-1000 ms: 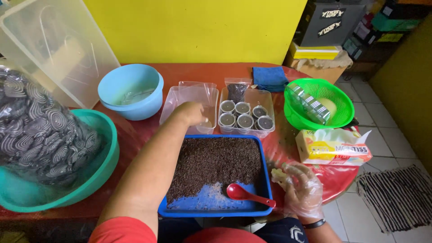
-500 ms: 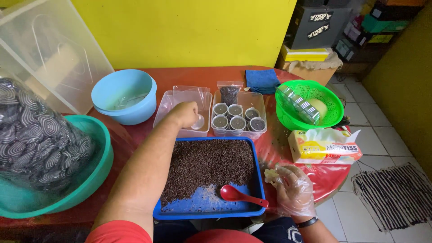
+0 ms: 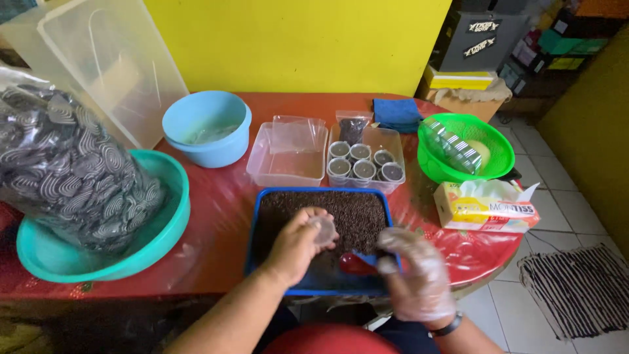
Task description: Filling small plastic cups with granular material and organizing them in a tray.
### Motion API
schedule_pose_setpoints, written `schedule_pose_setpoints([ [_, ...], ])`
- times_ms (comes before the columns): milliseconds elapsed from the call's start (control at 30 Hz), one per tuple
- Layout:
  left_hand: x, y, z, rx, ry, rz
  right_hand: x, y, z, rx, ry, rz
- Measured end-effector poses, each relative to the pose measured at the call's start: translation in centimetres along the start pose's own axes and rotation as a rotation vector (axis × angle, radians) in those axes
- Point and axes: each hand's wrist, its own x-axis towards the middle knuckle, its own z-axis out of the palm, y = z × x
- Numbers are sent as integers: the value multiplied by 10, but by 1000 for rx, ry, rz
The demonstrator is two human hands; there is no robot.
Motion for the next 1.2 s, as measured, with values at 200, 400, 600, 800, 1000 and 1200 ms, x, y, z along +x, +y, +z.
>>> schedule_pose_setpoints([
  [200,-46,-17,-7,324,-85,194,22,-43,48,157,-207,-66],
  [400,-66,-28,-27,188,-408,363,3,-32,64,324,-157,115],
  [600,-71,-18,-31,614,-251,652,-16,-6,89,874,-159,677],
  [800,-67,-20,-31,869,-184,786,2,-24,83,480,-248,835],
  [1000,-72,-8,-19,850,-165,633,-8,-12,89,287,-52,614],
  [1200,-70,0,-24,839,-88,786,17,-36,10,425,-49,33],
])
